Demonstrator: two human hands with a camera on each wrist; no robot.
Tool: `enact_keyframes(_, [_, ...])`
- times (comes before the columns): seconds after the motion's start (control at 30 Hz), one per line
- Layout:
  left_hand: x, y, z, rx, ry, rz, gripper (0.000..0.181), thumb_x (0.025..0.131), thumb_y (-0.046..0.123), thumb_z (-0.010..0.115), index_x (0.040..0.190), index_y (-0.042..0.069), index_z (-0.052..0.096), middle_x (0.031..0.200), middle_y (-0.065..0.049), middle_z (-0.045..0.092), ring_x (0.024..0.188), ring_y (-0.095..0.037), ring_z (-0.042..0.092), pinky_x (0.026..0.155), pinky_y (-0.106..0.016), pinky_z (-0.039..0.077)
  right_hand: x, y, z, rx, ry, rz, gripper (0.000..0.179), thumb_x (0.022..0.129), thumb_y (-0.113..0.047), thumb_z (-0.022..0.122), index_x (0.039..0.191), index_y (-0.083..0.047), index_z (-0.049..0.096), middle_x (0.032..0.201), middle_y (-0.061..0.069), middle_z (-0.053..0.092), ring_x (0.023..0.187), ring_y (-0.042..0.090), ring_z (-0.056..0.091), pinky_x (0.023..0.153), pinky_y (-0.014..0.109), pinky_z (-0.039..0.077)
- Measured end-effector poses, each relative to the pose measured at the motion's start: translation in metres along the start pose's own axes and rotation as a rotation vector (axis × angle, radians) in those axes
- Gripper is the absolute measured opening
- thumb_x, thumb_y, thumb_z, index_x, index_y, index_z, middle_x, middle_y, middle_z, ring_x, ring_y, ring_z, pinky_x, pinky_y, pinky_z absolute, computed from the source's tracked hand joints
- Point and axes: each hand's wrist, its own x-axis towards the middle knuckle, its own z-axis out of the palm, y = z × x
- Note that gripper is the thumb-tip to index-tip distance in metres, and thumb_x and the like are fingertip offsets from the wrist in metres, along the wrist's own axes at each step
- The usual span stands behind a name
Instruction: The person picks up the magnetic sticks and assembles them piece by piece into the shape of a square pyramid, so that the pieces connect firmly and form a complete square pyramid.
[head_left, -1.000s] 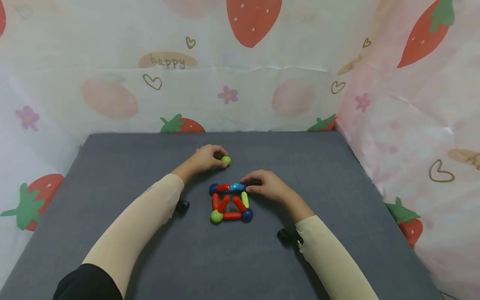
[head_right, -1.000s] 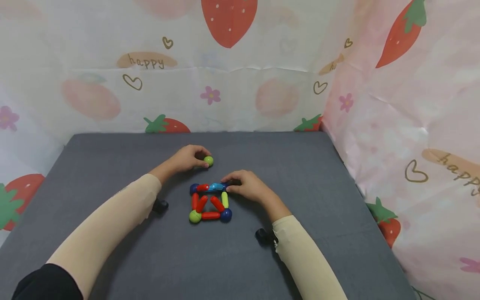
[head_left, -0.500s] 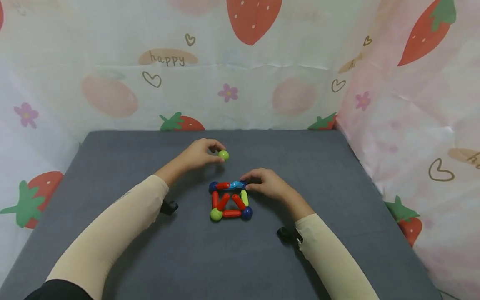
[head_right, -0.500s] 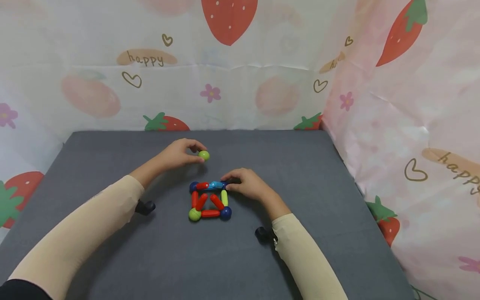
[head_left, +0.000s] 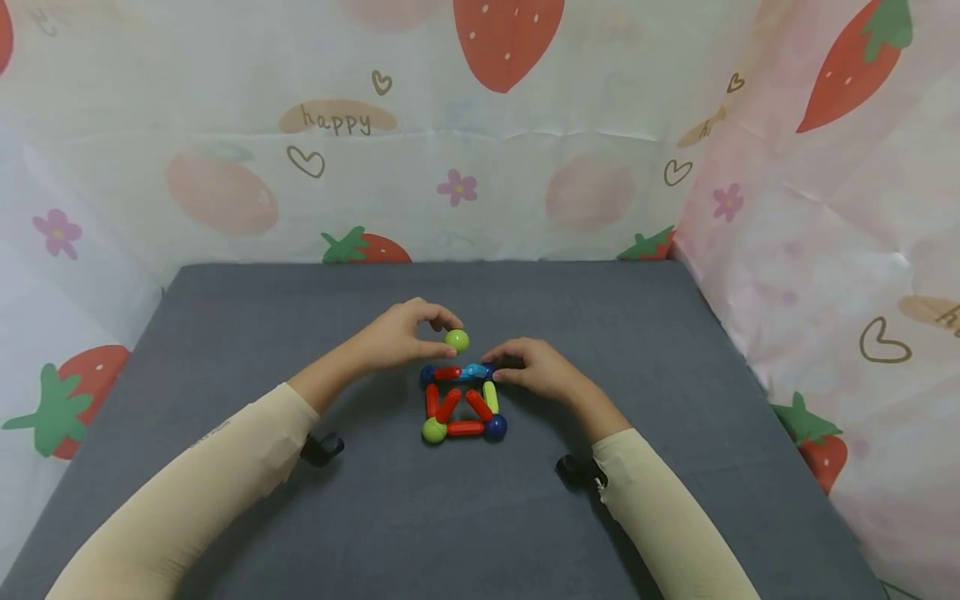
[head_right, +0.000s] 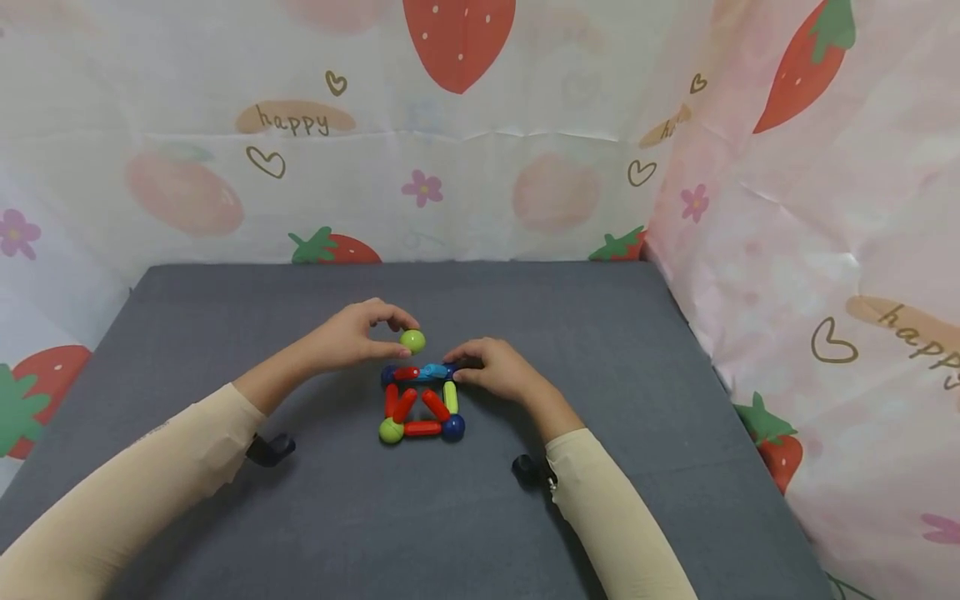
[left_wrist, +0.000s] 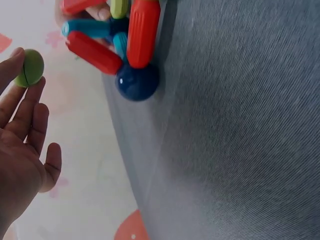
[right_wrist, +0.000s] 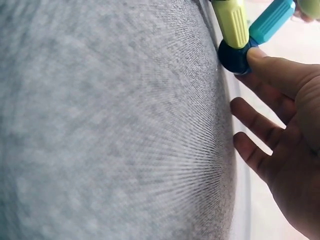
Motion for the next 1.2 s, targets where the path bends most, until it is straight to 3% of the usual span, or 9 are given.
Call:
enact_keyframes(0.2, [-0.009,0.004,0.008,-0.041,-0.023,0.010,0.033,0.090,0.038,0.080,0.120,0.028,0.071,0.115,0.002,0.060,0.114,-0.028,0.053,0.100,-0.054,0.045,-0.001,-0.001,-0.001,0.006,-0.004,-0.008,0.028,0.098,-0.024,0.073,0.125,-0.024,0.073,0.120,-0.006,0.071,0.115,0.016,0.060,0.102,0.043,0.049])
enact_keyframes(0.3, [-0.011,0.004,0.012,-0.036,-0.036,0.017,0.033,0.090,0.040,0.080,0.120,0.029,0.071,0.116,0.003,0.060,0.118,-0.032,0.053,0.101,-0.055,0.042,-0.001,0.000,-0.001,0.005,-0.002,-0.006,0.028,0.098,-0.024,0.073,0.125,-0.024,0.073,0.120,-0.006,0.070,0.115,0.016,0.060,0.102,0.043,0.049])
enact_keyframes(0.53, [-0.013,0.001,0.022,0.015,-0.044,0.070,0.029,0.090,0.037,0.080,0.118,0.031,0.073,0.111,0.010,0.064,0.114,-0.028,0.055,0.105,-0.053,0.029,0.000,0.001,0.000,0.004,0.000,-0.007,0.027,0.098,-0.024,0.072,0.125,-0.025,0.073,0.120,-0.007,0.070,0.115,0.015,0.060,0.101,0.043,0.049])
enact_keyframes(0.77, [-0.014,-0.002,0.029,0.043,-0.050,0.096,0.029,0.090,0.037,0.080,0.117,0.030,0.073,0.108,0.015,0.066,0.109,-0.027,0.053,0.100,-0.050,0.029,0.000,0.000,0.000,0.006,-0.005,0.000,0.028,0.098,-0.024,0.072,0.126,-0.025,0.073,0.120,-0.007,0.071,0.116,0.015,0.060,0.102,0.043,0.049])
enact_keyframes(1.2, [-0.017,0.001,0.033,0.102,-0.054,0.109,0.032,0.090,0.034,0.081,0.119,0.026,0.072,0.113,0.014,0.069,0.110,-0.026,0.054,0.098,-0.047,0.028,0.000,0.001,0.001,0.008,-0.002,0.008,0.027,0.098,-0.025,0.073,0.125,-0.027,0.073,0.120,-0.007,0.070,0.116,0.015,0.060,0.102,0.043,0.049])
